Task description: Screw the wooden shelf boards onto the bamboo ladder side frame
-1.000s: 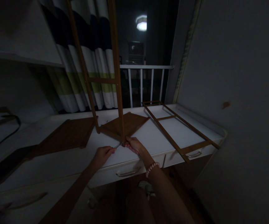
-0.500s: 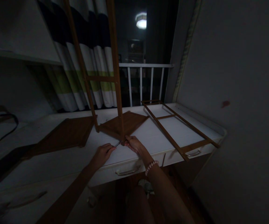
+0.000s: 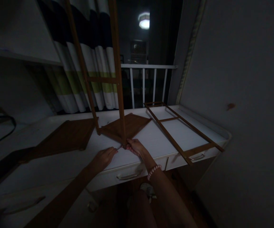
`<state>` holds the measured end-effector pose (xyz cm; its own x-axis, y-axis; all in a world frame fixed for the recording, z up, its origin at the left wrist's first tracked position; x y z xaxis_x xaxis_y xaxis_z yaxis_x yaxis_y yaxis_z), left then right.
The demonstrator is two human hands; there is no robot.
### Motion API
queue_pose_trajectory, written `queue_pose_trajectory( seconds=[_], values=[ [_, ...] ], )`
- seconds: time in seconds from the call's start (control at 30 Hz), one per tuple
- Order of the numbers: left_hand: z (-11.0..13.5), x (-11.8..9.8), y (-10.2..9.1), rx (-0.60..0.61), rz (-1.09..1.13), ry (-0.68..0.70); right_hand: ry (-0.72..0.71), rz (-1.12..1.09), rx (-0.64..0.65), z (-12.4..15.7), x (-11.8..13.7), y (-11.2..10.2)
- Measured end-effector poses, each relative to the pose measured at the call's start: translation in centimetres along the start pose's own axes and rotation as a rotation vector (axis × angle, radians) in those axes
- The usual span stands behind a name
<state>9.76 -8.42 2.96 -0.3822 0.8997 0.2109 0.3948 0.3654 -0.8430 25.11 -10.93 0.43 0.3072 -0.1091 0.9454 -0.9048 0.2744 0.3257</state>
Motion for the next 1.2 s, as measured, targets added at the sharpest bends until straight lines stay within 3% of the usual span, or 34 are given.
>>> queue_pose_trajectory(
  seconds=[0.37,0.5,0.77,0.97,1.2],
  values=[
    [0.5,0.1,0.3,-0.102,-0.049,-0.026,0.026,0.013,0.008,0.2,0.2,0.2],
    [0.6,0.0,0.6,-0.179,0.115,-0.116,0.010,-0.044,0.014,0.3,0.2,0.3],
    [-0.3,0.1,0.0,0.087,0.788,-0.251,0.027,-0.045,-0.007,0.3,0.2,0.2],
    [-0.5,0.0,-0.1,0.222,1.051,-0.434,0.048,-0.048,-0.017,0.6,0.5,0.4],
    [-0.1,0.2,0.9,0.243,1.206,-0.468,0.032,-0.061,0.002,0.7,0.5,0.5]
  ],
)
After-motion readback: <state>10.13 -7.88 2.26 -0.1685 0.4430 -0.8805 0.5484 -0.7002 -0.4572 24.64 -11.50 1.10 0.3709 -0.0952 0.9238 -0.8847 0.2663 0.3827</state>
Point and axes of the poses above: each hand's wrist, its own z-axis away from the middle knuckle, its own y-axis out of the palm, x = y × z, the point moved 3 cm from there along -z, towards the middle knuckle, and after that the axes turned 8 degrees about -y, right-handed, at the moved point
